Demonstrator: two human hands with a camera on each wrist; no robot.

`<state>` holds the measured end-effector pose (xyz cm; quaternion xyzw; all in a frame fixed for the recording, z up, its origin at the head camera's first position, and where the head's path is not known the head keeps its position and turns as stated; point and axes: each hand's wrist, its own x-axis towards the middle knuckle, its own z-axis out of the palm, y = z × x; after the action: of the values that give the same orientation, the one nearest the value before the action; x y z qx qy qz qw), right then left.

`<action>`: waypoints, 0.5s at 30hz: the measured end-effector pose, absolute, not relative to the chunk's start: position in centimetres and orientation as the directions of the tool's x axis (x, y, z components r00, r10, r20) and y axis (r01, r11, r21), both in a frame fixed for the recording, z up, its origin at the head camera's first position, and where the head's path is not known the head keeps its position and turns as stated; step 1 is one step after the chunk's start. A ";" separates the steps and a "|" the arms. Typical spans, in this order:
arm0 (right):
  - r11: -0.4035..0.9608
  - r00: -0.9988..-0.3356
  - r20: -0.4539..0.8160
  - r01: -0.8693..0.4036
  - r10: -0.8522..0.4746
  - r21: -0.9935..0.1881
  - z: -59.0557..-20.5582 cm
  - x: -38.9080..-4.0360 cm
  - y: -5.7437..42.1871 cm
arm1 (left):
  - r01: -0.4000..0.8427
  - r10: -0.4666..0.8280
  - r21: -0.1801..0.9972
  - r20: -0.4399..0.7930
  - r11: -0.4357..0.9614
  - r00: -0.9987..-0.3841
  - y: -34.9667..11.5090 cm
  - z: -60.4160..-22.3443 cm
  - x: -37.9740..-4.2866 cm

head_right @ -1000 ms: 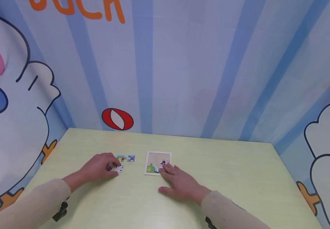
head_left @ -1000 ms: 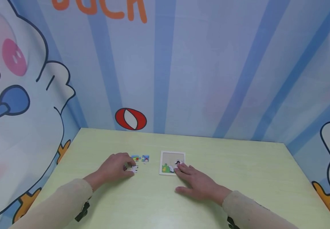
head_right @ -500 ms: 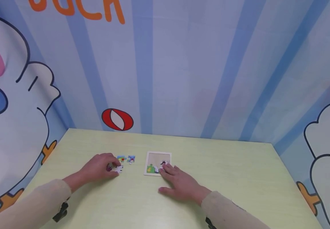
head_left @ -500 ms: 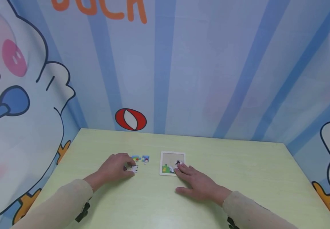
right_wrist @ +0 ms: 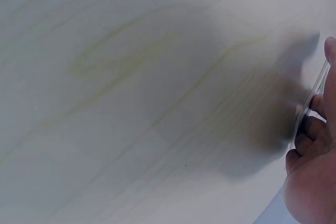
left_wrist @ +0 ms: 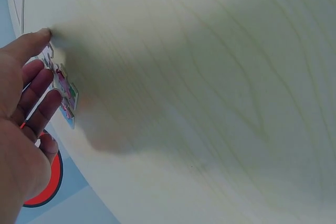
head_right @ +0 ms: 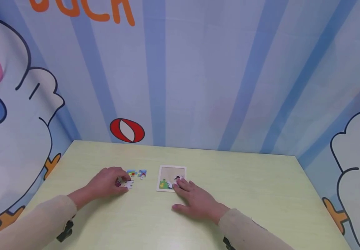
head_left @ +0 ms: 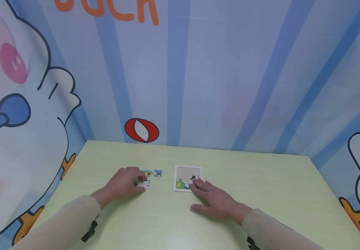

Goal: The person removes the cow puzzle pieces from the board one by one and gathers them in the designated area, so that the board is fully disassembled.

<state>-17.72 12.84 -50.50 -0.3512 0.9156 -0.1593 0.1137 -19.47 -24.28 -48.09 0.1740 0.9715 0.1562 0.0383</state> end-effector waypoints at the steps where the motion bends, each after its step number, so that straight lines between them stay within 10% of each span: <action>1: 0.699 -0.726 -0.090 -0.611 -0.682 -0.371 -50.5 -17.7 12.9 | 0.326 0.349 0.314 -0.020 0.892 -0.937 -24.2 -48.1 -19.5; 15: 0.695 -0.727 -0.070 -0.617 -0.683 -0.369 -50.9 -17.7 12.8 | 0.397 0.409 0.290 0.020 0.871 -0.912 -20.9 -46.9 -21.3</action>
<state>-17.69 12.85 -50.90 -0.3551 0.9150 -0.1625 0.1015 -21.31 -20.90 -46.93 0.2083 0.9670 0.1454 0.0210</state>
